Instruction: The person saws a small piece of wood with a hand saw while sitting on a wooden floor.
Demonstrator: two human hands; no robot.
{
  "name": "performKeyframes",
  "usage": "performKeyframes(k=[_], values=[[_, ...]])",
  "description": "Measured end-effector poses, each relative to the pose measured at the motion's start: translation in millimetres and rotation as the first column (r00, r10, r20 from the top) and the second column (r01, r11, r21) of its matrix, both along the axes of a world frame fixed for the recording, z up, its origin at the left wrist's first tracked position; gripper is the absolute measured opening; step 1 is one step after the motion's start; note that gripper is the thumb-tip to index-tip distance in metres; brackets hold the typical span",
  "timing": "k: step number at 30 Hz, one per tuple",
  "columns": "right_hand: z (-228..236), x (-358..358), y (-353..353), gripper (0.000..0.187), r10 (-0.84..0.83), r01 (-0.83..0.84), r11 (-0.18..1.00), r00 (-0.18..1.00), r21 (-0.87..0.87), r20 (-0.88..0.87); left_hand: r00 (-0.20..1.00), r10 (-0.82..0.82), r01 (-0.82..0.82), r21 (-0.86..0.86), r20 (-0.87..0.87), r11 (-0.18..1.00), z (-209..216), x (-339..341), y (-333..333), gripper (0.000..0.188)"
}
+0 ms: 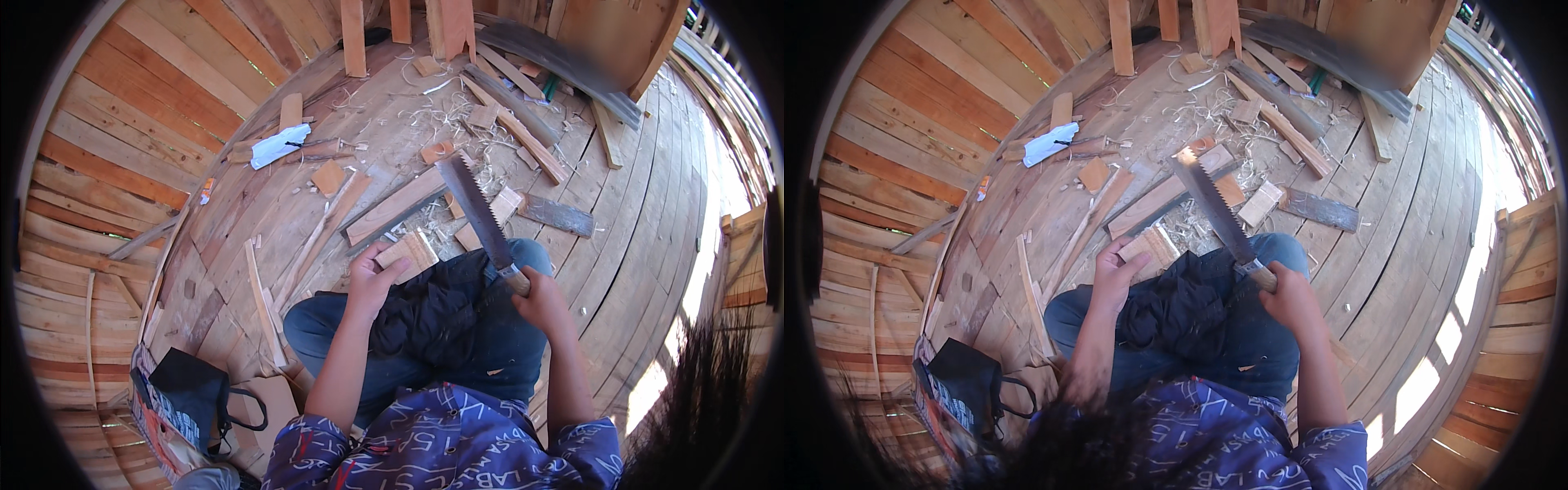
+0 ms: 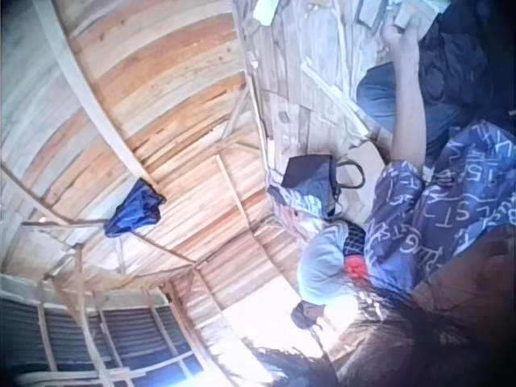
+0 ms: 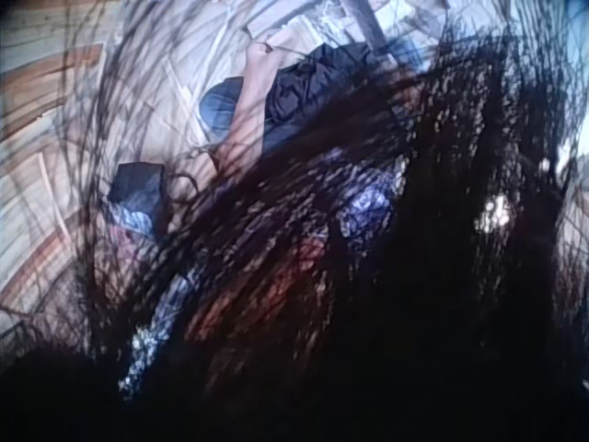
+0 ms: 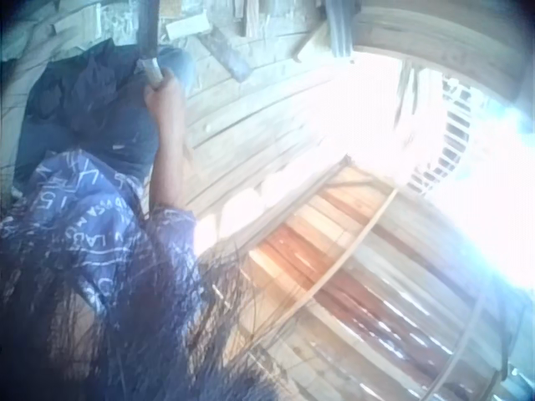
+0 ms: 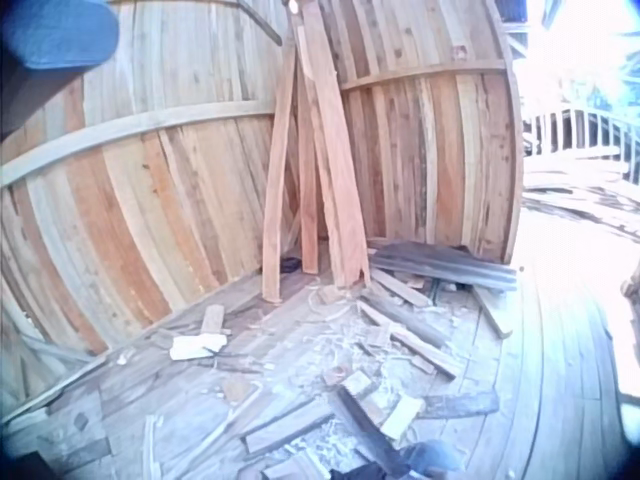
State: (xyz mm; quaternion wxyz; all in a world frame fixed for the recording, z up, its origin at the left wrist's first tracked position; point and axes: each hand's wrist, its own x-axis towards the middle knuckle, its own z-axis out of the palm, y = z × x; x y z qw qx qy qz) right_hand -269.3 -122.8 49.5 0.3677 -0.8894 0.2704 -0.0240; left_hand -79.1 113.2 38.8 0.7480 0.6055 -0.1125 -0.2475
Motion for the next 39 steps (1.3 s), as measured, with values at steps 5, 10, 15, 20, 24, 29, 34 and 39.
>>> performKeyframes(k=[5,10,15,20,24,29,34,39], values=[[-18,10,-4,0.036,-0.123,0.123,0.992,0.992,0.013,0.01,0.988,-0.027,0.026,-0.01,-0.152,1.0,-20,35,-30,0.025],[-34,16,-19,0.034,-0.1,0.089,0.987,0.992,0.132,0.079,0.984,-0.029,0.043,0.077,-0.177,0.996,-67,87,-76,0.03],[-41,16,-37,0.034,-0.118,0.073,0.953,0.983,0.295,0.139,1.0,0.009,-0.012,0.281,0.011,0.96,-125,142,-126,0.036],[-45,13,-49,0.036,-0.118,0.09,0.911,0.992,0.403,0.044,0.976,0.027,-0.101,0.34,0.216,0.935,-159,166,-180,0.036],[-45,22,-55,0.041,-0.089,0.086,0.86,0.996,0.503,-0.018,0.939,0.013,-0.188,0.483,0.343,0.855,-188,187,-188,0.041],[-30,29,-63,0.015,-0.161,0.22,0.686,0.976,0.694,-0.15,0.886,-0.189,-0.263,0.795,0.423,0.547,-165,168,-196,0.044],[-24,38,-86,0.012,-0.041,0.293,0.409,0.952,0.864,-0.304,0.788,-0.295,-0.345,0.784,0.541,0.517,-167,168,-193,0.045],[-31,67,-101,0.021,-0.017,0.024,0.922,1.0,0.385,-0.023,0.642,-0.344,-0.41,0.685,0.686,0.602,-173,163,-199,0.055]])
